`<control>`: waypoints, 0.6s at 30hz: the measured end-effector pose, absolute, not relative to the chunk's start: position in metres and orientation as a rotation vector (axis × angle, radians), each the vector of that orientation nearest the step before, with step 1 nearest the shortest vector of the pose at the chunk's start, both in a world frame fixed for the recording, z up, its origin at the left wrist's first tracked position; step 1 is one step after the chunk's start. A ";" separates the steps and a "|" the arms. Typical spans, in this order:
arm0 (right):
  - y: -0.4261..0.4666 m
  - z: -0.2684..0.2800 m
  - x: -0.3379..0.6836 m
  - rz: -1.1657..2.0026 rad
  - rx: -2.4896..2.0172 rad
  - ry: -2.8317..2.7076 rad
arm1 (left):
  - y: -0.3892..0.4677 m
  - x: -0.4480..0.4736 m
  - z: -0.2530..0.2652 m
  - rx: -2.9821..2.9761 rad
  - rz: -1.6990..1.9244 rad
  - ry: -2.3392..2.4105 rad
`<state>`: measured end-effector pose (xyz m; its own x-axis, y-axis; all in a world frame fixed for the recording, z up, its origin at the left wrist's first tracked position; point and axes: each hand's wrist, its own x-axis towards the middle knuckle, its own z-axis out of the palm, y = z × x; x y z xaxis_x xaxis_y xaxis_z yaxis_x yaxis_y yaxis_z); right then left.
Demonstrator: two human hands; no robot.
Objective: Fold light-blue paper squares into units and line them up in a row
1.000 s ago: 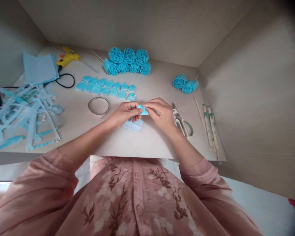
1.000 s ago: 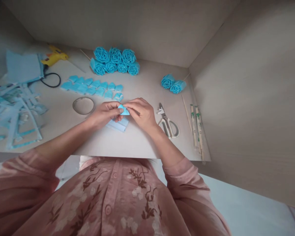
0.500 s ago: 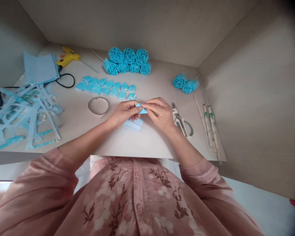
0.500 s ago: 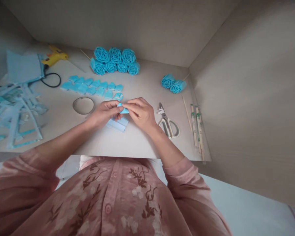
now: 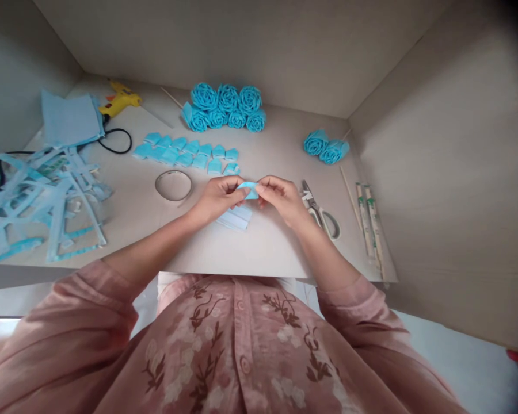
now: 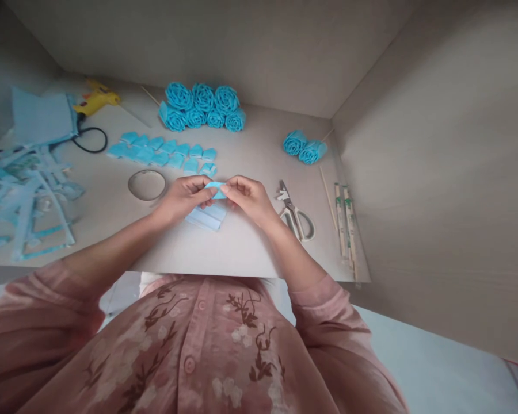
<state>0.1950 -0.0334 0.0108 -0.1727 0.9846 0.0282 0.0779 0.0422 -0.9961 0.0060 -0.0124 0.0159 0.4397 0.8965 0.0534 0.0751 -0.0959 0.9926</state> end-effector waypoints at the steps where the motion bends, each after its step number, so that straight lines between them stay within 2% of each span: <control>1: -0.033 0.011 0.195 1.234 -1.168 -1.424 | -0.012 0.006 0.015 1.524 0.870 0.902; 14: -0.031 0.005 0.194 1.082 -1.169 -1.571 | -0.010 0.005 0.013 1.556 0.840 0.945; 18: -0.024 0.021 0.217 0.833 -1.236 -1.487 | -0.009 0.004 0.013 1.535 0.855 1.000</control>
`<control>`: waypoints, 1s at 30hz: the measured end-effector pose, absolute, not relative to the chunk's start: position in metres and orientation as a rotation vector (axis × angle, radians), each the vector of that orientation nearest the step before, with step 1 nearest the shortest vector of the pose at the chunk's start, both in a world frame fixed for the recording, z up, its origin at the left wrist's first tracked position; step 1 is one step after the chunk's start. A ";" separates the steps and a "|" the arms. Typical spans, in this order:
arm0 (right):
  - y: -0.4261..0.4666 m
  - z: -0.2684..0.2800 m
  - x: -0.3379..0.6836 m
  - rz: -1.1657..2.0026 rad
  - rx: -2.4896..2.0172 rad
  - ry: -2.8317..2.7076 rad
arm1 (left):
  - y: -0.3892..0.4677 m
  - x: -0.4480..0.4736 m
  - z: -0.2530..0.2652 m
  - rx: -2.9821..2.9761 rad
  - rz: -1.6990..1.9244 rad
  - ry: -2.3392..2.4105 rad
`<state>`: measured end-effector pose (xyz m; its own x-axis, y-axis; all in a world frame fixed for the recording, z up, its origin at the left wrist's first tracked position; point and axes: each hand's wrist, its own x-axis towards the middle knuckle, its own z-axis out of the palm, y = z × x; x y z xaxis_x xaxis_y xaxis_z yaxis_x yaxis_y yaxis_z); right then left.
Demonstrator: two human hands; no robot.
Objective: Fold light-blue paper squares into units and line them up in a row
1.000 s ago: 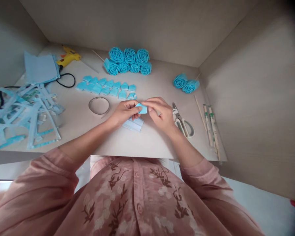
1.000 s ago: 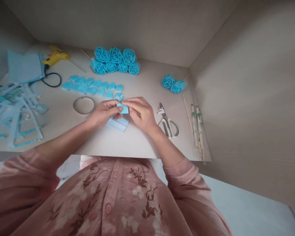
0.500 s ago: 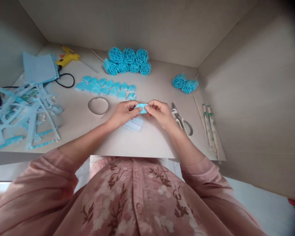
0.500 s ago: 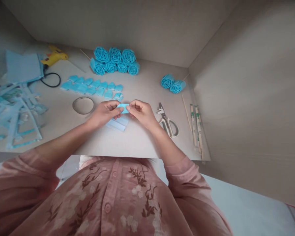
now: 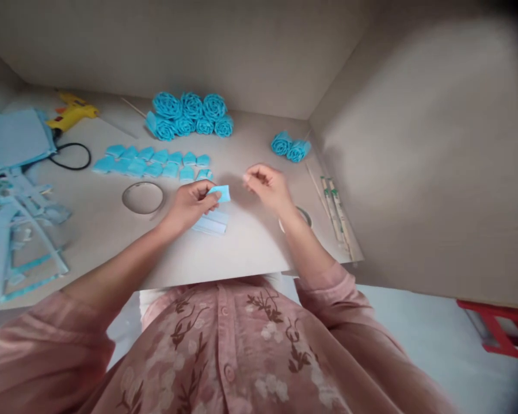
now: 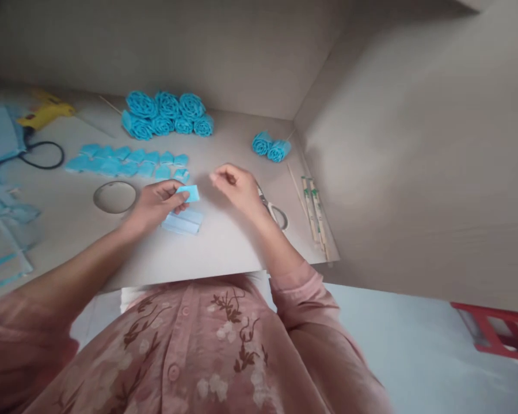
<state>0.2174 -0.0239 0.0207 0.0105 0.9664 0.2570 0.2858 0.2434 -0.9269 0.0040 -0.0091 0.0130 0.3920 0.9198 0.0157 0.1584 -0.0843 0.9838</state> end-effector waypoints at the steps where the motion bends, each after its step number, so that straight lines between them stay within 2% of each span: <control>1: -0.023 0.029 0.227 0.740 -1.261 -1.447 | -0.009 0.004 0.013 1.524 0.863 1.006; 3: -0.026 0.046 0.250 0.538 -1.322 -1.405 | -0.010 0.004 0.015 1.507 0.873 1.008; 7: -0.044 0.060 0.289 0.326 -1.530 -1.537 | -0.014 0.006 0.017 1.480 0.879 0.996; 13: -0.075 0.017 0.298 0.098 -1.958 -1.907 | -0.015 0.008 0.017 1.485 0.872 0.980; 18: -0.077 -0.003 0.280 -0.183 -2.059 -1.915 | -0.015 0.009 0.018 1.482 0.855 0.980; 22: -0.074 -0.009 0.279 -0.160 -2.020 -1.830 | -0.015 0.008 0.018 1.478 0.857 0.968; 30: -0.070 -0.020 0.295 0.081 -1.988 -1.481 | -0.015 0.008 0.016 1.507 0.849 0.966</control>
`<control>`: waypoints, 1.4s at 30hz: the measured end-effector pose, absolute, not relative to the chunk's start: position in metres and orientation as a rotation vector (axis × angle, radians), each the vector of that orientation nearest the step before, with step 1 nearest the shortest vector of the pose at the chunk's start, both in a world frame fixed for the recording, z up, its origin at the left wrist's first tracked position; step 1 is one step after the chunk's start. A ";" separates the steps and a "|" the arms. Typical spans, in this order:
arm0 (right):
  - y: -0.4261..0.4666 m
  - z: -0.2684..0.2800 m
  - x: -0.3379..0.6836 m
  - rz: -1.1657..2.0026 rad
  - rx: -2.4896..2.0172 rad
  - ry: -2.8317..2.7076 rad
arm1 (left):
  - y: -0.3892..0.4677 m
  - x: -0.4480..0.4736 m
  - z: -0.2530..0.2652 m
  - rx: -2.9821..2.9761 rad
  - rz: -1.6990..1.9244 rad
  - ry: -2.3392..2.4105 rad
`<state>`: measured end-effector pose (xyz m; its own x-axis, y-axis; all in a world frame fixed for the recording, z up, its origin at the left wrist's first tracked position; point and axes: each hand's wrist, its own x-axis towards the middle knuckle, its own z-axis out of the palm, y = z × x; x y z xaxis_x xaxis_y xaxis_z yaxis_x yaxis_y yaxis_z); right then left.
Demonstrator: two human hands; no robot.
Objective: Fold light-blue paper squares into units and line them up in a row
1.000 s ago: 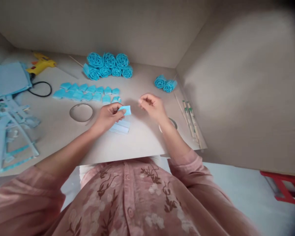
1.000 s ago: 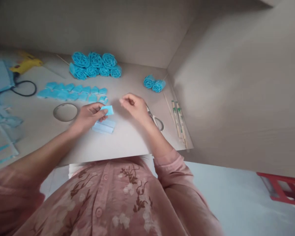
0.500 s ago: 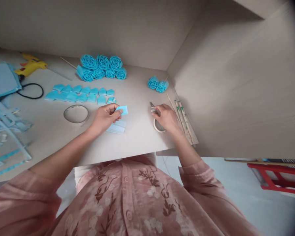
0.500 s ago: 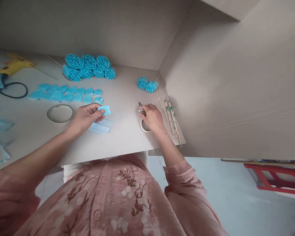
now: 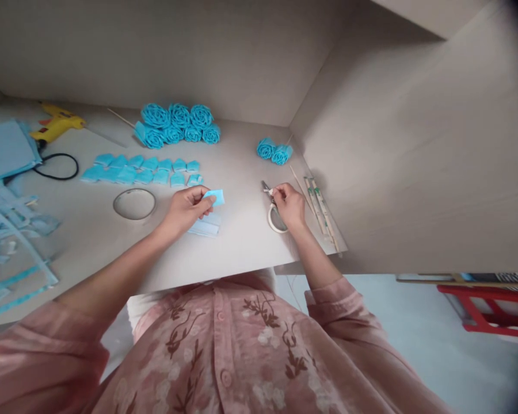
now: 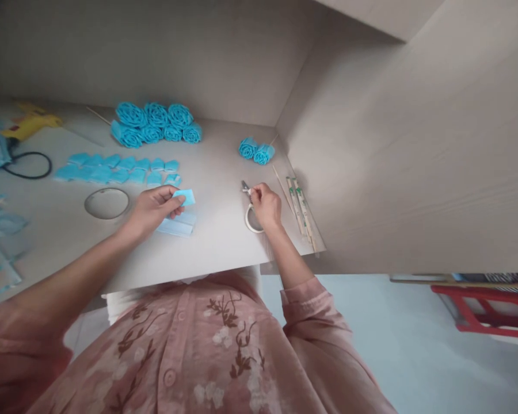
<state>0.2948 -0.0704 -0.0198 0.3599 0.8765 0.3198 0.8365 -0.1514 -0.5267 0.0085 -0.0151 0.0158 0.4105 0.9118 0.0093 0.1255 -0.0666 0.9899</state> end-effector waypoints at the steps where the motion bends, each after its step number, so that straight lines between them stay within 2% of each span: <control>1: -0.070 -0.020 0.295 0.091 -1.975 -1.470 | -0.015 0.008 0.016 1.508 0.848 0.966; 6: -0.071 -0.022 0.297 0.154 -1.888 -1.407 | -0.015 0.008 0.017 1.499 0.832 0.974; 10: -0.076 -0.020 0.292 0.066 -1.789 -1.343 | -0.017 0.010 0.018 1.465 0.810 0.976; 14: -0.084 0.001 0.266 0.049 -1.576 -1.571 | -0.019 0.011 0.018 1.391 0.783 0.920; 22: -0.069 0.035 0.213 -0.308 -1.024 -1.974 | -0.020 0.009 0.023 1.300 0.768 0.837; 31: -0.047 0.022 0.205 -0.529 -0.867 -2.050 | -0.019 0.009 0.022 1.219 0.753 0.796; 42: -0.052 0.016 0.204 -0.483 -0.862 -2.123 | -0.018 0.008 0.021 1.142 0.740 0.771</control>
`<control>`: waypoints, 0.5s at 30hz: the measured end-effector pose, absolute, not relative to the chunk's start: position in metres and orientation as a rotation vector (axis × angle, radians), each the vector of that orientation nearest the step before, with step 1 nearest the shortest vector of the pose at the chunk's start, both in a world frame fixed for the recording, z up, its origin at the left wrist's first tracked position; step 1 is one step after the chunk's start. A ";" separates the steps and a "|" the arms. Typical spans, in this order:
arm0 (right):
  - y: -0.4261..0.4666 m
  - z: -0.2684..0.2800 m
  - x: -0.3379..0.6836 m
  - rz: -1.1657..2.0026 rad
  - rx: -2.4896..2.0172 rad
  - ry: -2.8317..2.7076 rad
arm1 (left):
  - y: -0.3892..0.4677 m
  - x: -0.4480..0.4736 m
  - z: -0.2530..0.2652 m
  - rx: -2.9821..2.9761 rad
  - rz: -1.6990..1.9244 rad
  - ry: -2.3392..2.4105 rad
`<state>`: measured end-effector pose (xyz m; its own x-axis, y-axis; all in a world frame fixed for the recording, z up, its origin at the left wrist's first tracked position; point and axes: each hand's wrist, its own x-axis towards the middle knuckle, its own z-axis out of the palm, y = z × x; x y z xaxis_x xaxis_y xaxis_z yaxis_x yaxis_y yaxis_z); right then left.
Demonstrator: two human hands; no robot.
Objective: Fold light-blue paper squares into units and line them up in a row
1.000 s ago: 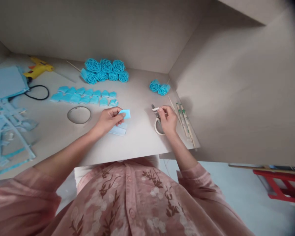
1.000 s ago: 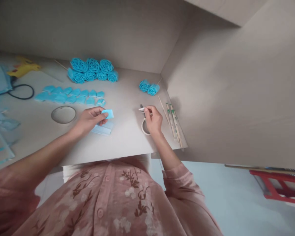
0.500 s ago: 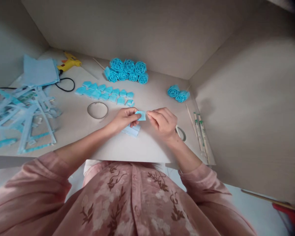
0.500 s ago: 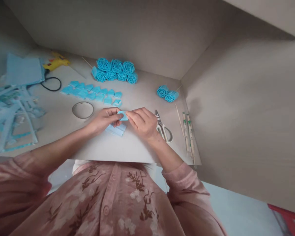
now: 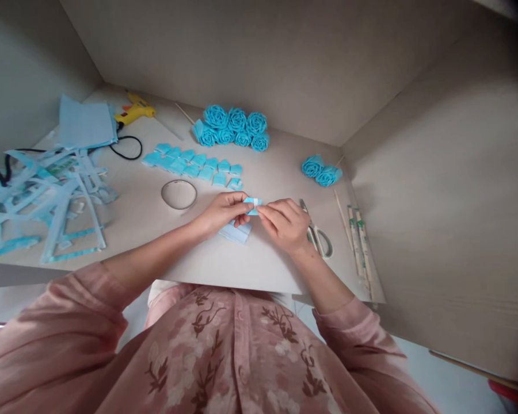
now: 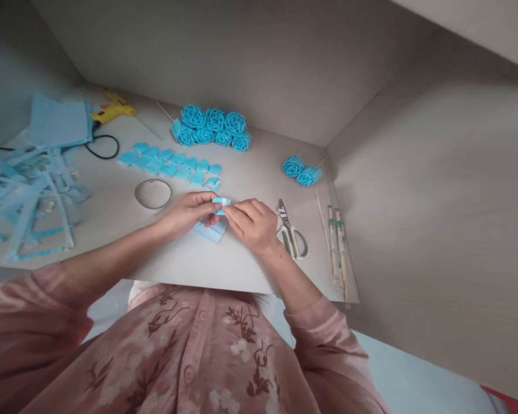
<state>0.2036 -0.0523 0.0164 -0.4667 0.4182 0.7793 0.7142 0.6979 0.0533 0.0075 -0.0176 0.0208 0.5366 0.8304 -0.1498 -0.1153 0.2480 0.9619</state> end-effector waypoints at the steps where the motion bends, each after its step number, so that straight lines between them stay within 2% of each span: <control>1: -0.052 0.016 0.204 -0.466 -0.868 -2.131 | -0.017 0.008 0.021 1.141 0.739 0.775; 9: -0.051 0.013 0.203 -0.319 -0.964 -2.200 | -0.017 0.008 0.020 1.164 0.756 0.782; 15: -0.050 0.014 0.206 -0.069 -1.022 -2.281 | -0.018 0.010 0.016 1.207 0.741 0.810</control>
